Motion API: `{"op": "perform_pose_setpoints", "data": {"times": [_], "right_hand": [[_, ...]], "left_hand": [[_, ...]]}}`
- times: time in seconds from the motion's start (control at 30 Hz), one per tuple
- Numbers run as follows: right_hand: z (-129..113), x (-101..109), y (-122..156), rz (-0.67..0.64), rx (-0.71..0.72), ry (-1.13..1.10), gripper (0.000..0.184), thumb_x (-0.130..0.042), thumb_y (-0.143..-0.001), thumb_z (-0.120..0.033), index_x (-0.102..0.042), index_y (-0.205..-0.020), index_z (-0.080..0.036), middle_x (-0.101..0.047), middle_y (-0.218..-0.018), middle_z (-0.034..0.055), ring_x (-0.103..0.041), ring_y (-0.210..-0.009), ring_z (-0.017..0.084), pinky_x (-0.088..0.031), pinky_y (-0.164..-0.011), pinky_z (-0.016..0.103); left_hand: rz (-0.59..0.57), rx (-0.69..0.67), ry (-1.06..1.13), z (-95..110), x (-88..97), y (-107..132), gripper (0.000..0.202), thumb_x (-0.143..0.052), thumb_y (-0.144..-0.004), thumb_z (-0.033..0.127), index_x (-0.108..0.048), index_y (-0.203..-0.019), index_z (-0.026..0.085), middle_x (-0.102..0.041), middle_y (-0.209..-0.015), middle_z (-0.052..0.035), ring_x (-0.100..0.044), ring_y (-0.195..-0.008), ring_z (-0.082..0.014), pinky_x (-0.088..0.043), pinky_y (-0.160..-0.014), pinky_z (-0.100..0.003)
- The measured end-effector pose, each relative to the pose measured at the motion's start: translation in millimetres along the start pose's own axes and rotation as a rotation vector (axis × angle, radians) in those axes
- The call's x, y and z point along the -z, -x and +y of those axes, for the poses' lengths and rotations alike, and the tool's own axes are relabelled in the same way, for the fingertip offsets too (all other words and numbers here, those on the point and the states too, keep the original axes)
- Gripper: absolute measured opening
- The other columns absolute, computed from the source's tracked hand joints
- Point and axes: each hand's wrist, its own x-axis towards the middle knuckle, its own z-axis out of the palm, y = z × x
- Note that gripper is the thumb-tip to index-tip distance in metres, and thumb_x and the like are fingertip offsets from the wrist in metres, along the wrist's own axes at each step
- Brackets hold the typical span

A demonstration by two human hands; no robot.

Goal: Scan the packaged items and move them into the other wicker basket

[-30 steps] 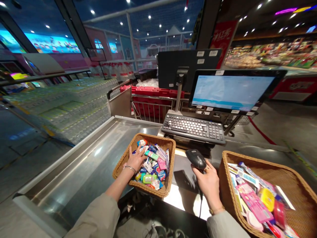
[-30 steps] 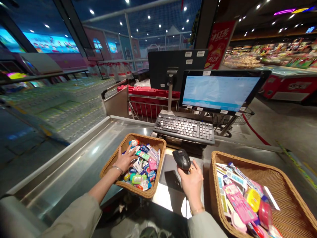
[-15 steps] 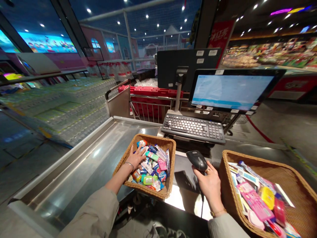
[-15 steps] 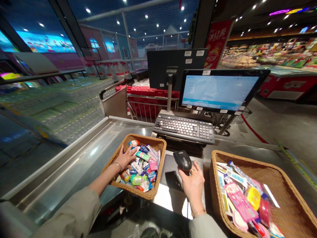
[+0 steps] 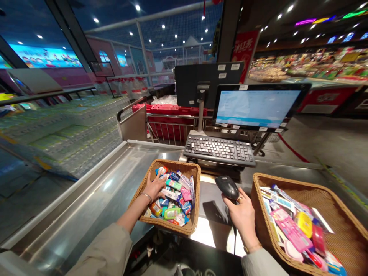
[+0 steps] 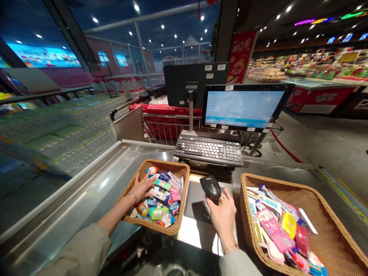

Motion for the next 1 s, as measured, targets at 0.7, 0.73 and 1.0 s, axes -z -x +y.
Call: {"op": "perform_pose_setpoints", "data": {"times": [0.7, 0.73, 1.0], "right_hand": [[2.5, 14.1, 3.0, 0.025, 0.004, 0.041, 0.042, -0.065, -0.065, -0.053, -0.078, -0.084, -0.017, -0.072, -0.116, 0.0173, -0.05, -0.132, 0.037, -0.038, -0.11, 0.048], [3.0, 14.9, 3.0, 0.022, 0.01, 0.041, 0.042, -0.065, -0.065, -0.052, -0.078, -0.085, -0.017, -0.072, -0.116, 0.0172, -0.05, -0.132, 0.036, -0.038, -0.11, 0.048], [4.3, 15.9, 5.3, 0.017, 0.057, 0.045, 0.038, -0.064, -0.067, -0.051, -0.078, -0.083, -0.019, -0.074, -0.112, 0.0144, -0.05, -0.132, 0.036, -0.034, -0.113, 0.049]], "left_hand": [[0.287, 0.047, 0.075, 65.3, 23.3, -35.0, 0.021, -0.074, -0.081, 0.041, -0.071, -0.097, 0.028, -0.074, -0.121, -0.0059, -0.044, -0.141, -0.0378, 0.014, -0.111, -0.079], [0.301, 0.045, 0.07, 68.4, 24.6, -36.6, 0.02, -0.073, -0.082, 0.04, -0.071, -0.098, 0.028, -0.075, -0.119, -0.0069, -0.045, -0.14, -0.038, 0.013, -0.111, -0.079], [0.424, 0.02, 0.071, 101.1, 41.9, -51.2, 0.023, -0.072, -0.083, 0.037, -0.071, -0.102, 0.023, -0.078, -0.109, -0.0086, -0.05, -0.136, -0.0389, 0.007, -0.112, -0.08]]}}
